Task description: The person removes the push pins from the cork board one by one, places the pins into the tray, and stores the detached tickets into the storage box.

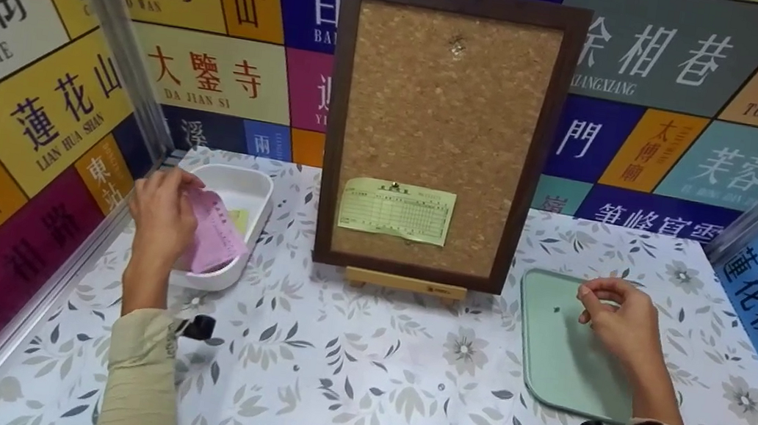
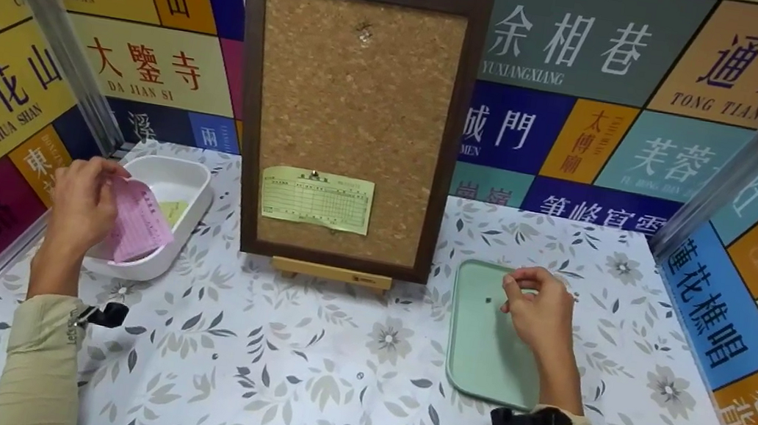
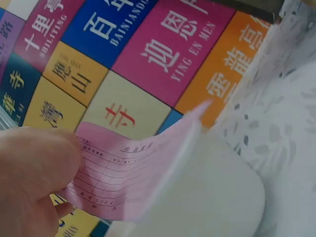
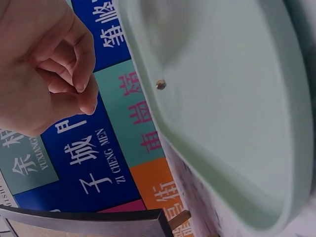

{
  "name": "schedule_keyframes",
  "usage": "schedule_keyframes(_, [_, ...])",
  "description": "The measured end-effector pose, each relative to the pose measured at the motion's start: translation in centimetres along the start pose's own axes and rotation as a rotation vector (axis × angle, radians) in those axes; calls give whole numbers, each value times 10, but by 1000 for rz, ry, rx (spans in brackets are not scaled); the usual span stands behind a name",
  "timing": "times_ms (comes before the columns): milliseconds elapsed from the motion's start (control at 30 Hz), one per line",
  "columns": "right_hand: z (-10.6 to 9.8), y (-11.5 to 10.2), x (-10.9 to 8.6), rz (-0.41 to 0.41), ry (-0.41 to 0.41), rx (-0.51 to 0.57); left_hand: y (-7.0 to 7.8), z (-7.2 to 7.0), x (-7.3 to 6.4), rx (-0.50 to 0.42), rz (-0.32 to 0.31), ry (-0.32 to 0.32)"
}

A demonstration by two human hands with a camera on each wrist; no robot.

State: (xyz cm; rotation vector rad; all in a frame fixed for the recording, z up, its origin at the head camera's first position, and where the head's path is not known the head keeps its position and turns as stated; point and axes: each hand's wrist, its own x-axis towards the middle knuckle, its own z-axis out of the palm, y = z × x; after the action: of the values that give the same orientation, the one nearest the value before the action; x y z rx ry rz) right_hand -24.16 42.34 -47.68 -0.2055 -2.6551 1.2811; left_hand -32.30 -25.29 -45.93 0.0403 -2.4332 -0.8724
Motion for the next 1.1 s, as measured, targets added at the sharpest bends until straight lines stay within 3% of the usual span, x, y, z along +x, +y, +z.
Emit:
schedule_keyframes(267, [3,13,4,30,-38,-15,-12,4,-2,-26,-8,57])
schedule_keyframes(700, [4,24,2,11,-157,-181,-16,29,-4,-90,88,-6])
schedule_keyframes(1100, [9,26,2,37,-171,-204,-17,27,-5,-47,58,-68])
